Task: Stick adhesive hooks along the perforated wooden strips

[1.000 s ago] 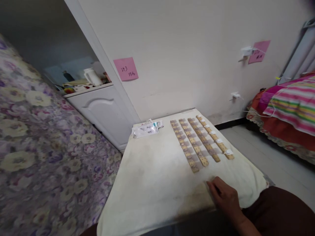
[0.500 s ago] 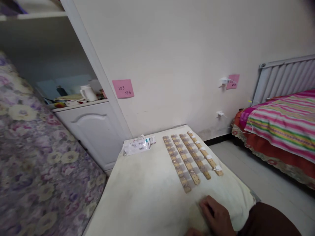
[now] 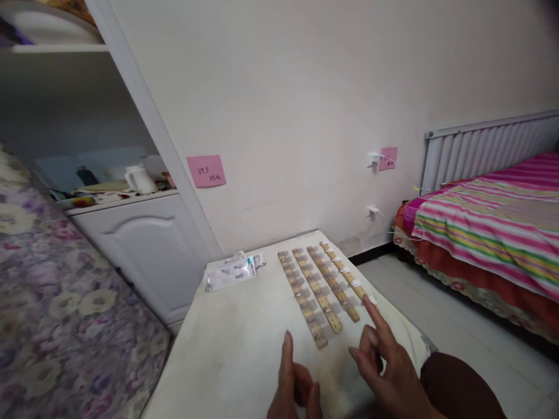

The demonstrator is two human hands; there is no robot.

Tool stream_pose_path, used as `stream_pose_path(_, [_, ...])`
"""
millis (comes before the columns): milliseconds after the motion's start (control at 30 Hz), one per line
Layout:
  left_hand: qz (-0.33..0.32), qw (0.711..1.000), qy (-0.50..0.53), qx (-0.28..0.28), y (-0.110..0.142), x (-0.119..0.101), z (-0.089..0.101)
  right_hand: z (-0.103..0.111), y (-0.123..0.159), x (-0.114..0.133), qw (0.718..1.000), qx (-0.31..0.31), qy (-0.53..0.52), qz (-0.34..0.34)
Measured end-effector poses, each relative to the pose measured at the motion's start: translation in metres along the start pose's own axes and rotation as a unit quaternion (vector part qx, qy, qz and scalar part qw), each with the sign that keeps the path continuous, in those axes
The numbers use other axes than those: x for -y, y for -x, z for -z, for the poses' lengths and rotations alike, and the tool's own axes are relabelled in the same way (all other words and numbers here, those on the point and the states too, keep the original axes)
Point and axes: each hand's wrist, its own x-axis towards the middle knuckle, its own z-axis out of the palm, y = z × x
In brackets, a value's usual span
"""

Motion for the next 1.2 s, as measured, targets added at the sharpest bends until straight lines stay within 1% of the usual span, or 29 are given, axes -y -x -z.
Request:
stream_pose_path(100, [-0.045, 0.997, -0.044, -0.035, -0.01, -0.018, 0.008, 0.01, -0.009, 0.016, 0.998, -0.008, 0.02, 0.052])
stream_pose_path(167, [-0.055, 0.995, -0.068, -0.051, -0.016, -0.028, 0.013, 0.016, -0.015, 0.022, 0.996, -0.011, 0.039, 0.079])
stream_pose_path(233, [-0.055, 0.993, -0.088, -0.054, -0.02, -0.036, 0.017, 0.021, -0.019, 0.024, 0.994, -0.017, 0.059, 0.094])
stream_pose_path(367, [-0.028, 0.993, -0.109, -0.037, -0.024, -0.041, 0.022, 0.024, -0.023, 0.017, 0.993, -0.016, 0.08, 0.084])
stream_pose_path(533, [-0.014, 0.993, -0.116, -0.018, -0.023, -0.04, 0.024, 0.021, -0.024, 0.007, 0.995, -0.003, 0.089, 0.043])
stream_pose_path(733, [-0.007, 0.993, -0.118, -0.007, -0.022, -0.042, 0.026, 0.023, -0.024, 0.013, 0.996, 0.002, 0.075, 0.045])
stream_pose_path(800, [-0.006, 0.993, -0.118, -0.006, -0.022, -0.039, 0.026, 0.024, -0.024, 0.014, 0.997, 0.008, 0.07, 0.032])
stream_pose_path(867, [0.003, 0.993, -0.121, 0.008, -0.022, -0.032, 0.026, 0.023, -0.022, 0.009, 0.998, 0.022, 0.05, -0.002])
stream_pose_path(900, [0.009, 0.992, -0.122, 0.024, -0.022, -0.026, 0.026, 0.021, -0.021, 0.004, 0.999, 0.032, 0.03, -0.029])
stream_pose_path(967, [0.023, 0.989, -0.123, 0.077, -0.023, -0.009, 0.024, 0.011, -0.014, -0.014, 0.992, 0.066, -0.039, -0.099])
stream_pose_path(1000, [0.03, 0.986, -0.122, 0.107, -0.023, 0.001, 0.022, 0.004, -0.009, -0.026, 0.982, 0.082, -0.09, -0.141])
stream_pose_path(1033, [0.043, 0.981, -0.124, 0.142, -0.023, 0.012, 0.019, -0.004, -0.004, -0.038, 0.965, 0.111, -0.145, -0.188])
stream_pose_path(1100, [0.069, 0.973, -0.143, 0.165, -0.022, 0.033, 0.011, -0.021, 0.008, -0.064, 0.923, 0.13, -0.232, -0.278])
stream_pose_path(1167, [0.072, 0.969, -0.159, 0.173, -0.02, 0.049, 0.0, -0.035, 0.018, -0.085, 0.879, 0.096, -0.303, -0.356])
stream_pose_path(1200, [0.068, 0.968, -0.169, 0.175, -0.02, 0.055, -0.006, -0.039, 0.021, -0.091, 0.856, 0.084, -0.338, -0.383])
